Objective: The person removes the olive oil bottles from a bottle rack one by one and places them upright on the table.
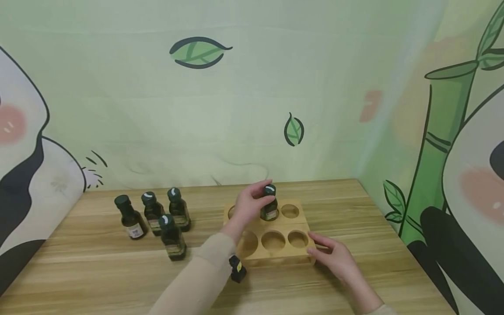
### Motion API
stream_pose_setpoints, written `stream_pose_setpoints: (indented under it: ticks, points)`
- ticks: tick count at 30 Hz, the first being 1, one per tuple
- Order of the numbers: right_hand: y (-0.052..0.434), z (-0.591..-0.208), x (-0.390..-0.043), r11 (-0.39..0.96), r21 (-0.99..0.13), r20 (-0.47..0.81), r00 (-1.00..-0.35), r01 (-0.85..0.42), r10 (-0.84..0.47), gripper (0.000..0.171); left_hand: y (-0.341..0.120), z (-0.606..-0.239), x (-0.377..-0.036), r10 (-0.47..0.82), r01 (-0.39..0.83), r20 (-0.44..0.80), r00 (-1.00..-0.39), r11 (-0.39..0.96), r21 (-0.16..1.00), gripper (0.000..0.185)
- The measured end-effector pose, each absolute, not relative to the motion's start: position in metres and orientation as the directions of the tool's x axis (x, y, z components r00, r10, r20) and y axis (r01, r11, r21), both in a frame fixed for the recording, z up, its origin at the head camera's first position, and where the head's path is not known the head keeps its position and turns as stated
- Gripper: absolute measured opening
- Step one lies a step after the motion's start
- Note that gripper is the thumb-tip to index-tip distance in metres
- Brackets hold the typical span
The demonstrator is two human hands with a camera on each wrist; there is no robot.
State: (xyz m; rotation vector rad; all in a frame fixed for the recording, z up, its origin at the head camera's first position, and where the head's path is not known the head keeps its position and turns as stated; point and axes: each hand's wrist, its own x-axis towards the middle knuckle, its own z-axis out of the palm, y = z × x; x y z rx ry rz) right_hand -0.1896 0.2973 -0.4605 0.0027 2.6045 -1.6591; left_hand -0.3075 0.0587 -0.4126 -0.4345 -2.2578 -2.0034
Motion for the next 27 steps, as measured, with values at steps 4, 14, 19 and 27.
stream_pose_setpoints:
  ticks: [4, 14, 19, 27]
  points:
    - [0.297, -0.461, -0.19, 0.42, -0.907, -0.052, -0.998, 0.037, -0.023, 0.057, 0.06, -0.413, -0.307, 0.131, 0.258, 0.248, -0.96, 0.07, 0.963, 0.041]
    - [0.298, -0.461, -0.19, 0.433, -0.901, -0.045, -0.999, 0.028, -0.029, 0.058, 0.062, -0.407, -0.304, 0.086, 0.253, 0.251, -0.964, 0.009, 0.967, 0.042]
    - [0.298, -0.461, -0.191, 0.438, -0.898, -0.042, -0.999, 0.024, -0.029, 0.058, 0.061, -0.398, -0.304, 0.06, 0.281, 0.281, -0.958, 0.001, 0.96, 0.042]
    - [0.298, -0.46, -0.19, 0.434, -0.9, -0.056, -0.998, 0.04, -0.024, 0.057, 0.054, -0.386, -0.3, 0.051, 0.316, 0.317, -0.947, -0.021, 0.948, 0.042]
